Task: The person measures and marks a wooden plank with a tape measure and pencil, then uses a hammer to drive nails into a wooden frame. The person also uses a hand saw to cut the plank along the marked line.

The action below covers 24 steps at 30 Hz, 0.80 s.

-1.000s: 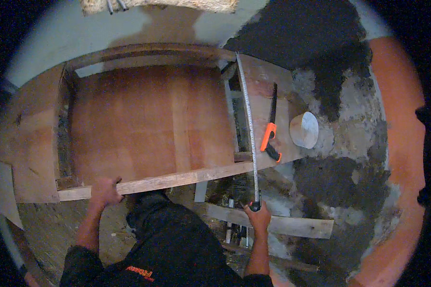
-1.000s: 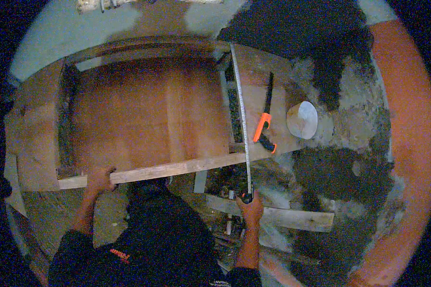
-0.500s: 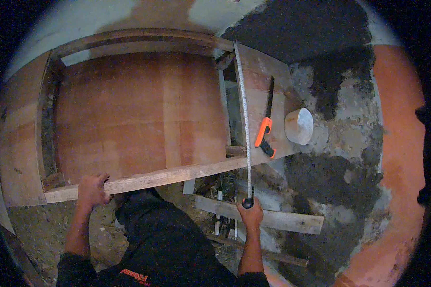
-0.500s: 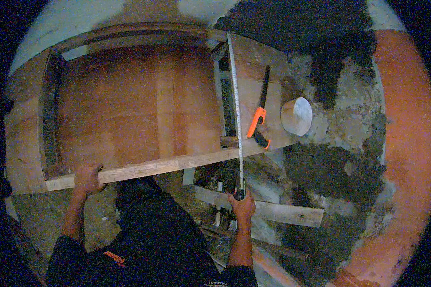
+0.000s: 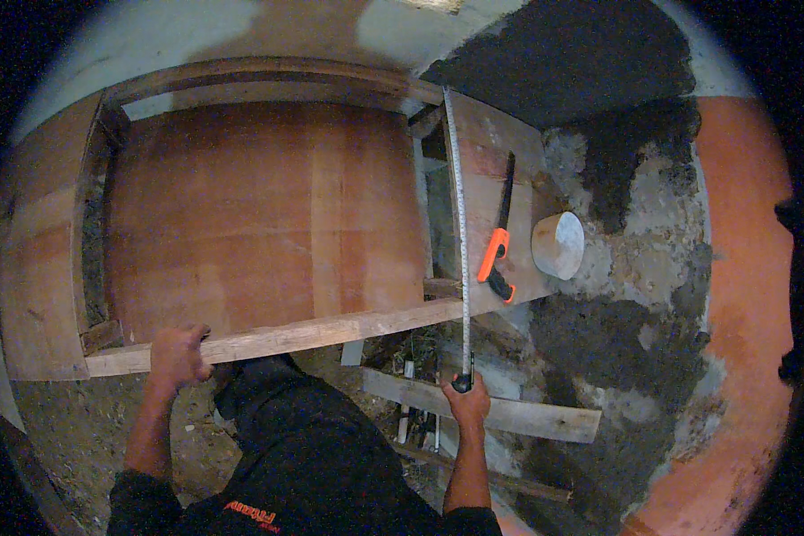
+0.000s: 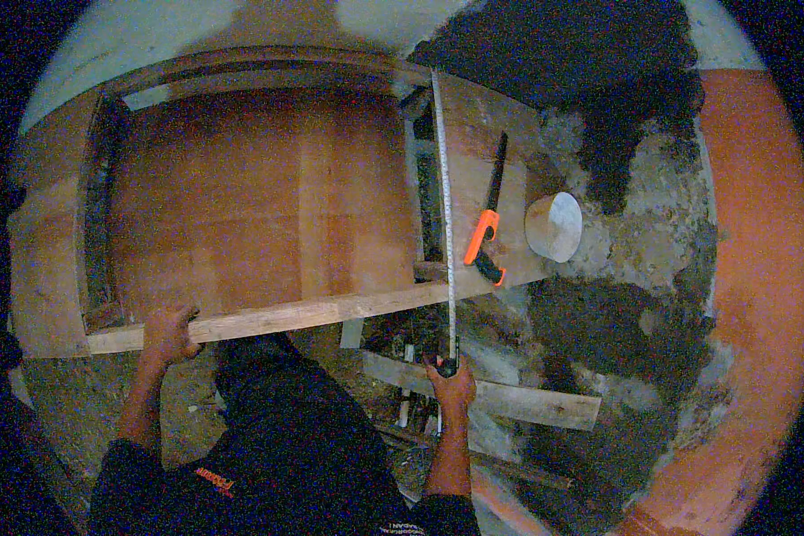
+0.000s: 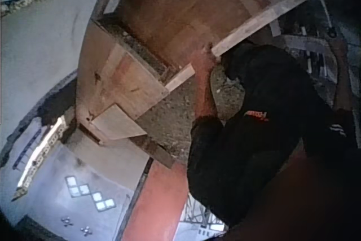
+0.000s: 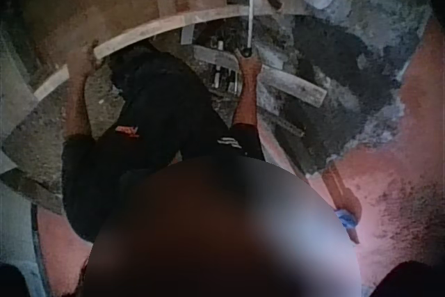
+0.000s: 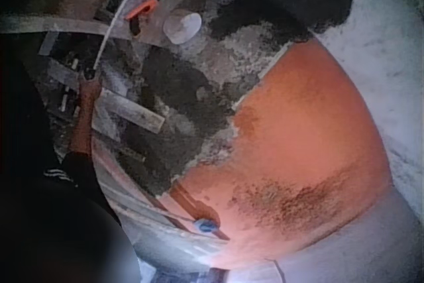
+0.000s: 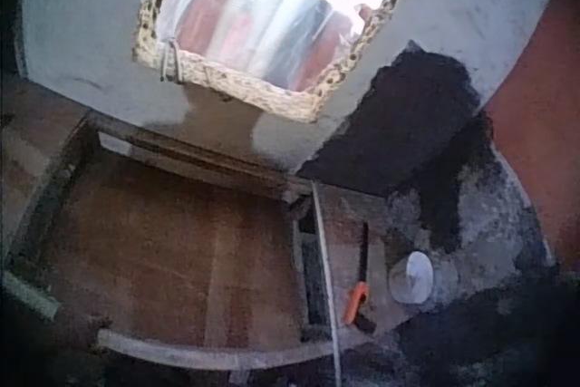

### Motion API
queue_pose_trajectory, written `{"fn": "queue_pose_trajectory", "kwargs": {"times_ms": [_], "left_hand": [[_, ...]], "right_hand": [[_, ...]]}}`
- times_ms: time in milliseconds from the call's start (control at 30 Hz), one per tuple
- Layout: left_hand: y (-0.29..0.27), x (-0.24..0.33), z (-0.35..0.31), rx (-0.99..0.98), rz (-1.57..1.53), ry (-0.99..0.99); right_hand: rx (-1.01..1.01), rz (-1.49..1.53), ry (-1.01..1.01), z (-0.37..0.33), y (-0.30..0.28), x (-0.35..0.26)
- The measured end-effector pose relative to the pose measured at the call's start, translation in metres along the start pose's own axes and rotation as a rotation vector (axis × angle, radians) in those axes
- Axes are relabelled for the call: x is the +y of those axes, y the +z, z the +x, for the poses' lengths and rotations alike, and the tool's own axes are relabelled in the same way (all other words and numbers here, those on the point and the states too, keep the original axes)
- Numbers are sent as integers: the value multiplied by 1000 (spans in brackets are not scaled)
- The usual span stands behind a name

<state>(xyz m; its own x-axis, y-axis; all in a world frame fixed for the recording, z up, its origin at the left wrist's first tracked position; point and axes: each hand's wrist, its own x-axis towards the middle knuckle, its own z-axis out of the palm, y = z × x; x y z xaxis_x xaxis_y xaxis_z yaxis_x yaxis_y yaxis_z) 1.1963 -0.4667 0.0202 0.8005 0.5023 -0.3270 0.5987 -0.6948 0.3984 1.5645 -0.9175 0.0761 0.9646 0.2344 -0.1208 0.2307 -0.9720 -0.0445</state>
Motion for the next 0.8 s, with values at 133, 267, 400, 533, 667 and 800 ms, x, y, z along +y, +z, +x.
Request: {"fn": "queue_pose_trajectory", "kwargs": {"times_ms": [133,267,400,533,667,800], "left_hand": [[0,1,-1,-30,-9,-21],[1,2,0,-65,-10,-45],[0,2,0,-83,-34,-63],[-2,5,-1,-113,-27,-98],[-2,6,-2,-123,-28,-127],[-3,4,-2,-77,-76,-105]], "right_hand": [[-15,-1,26,0,-3,-4],[-38,5,30,-1,-6,-7],[-17,-7,20,-1,-7,-9],[-11,16,-12,-2,-8,-11],[-39,51,18,-3,-10,-13],[-28,91,1,-4,-10,-14]]}}
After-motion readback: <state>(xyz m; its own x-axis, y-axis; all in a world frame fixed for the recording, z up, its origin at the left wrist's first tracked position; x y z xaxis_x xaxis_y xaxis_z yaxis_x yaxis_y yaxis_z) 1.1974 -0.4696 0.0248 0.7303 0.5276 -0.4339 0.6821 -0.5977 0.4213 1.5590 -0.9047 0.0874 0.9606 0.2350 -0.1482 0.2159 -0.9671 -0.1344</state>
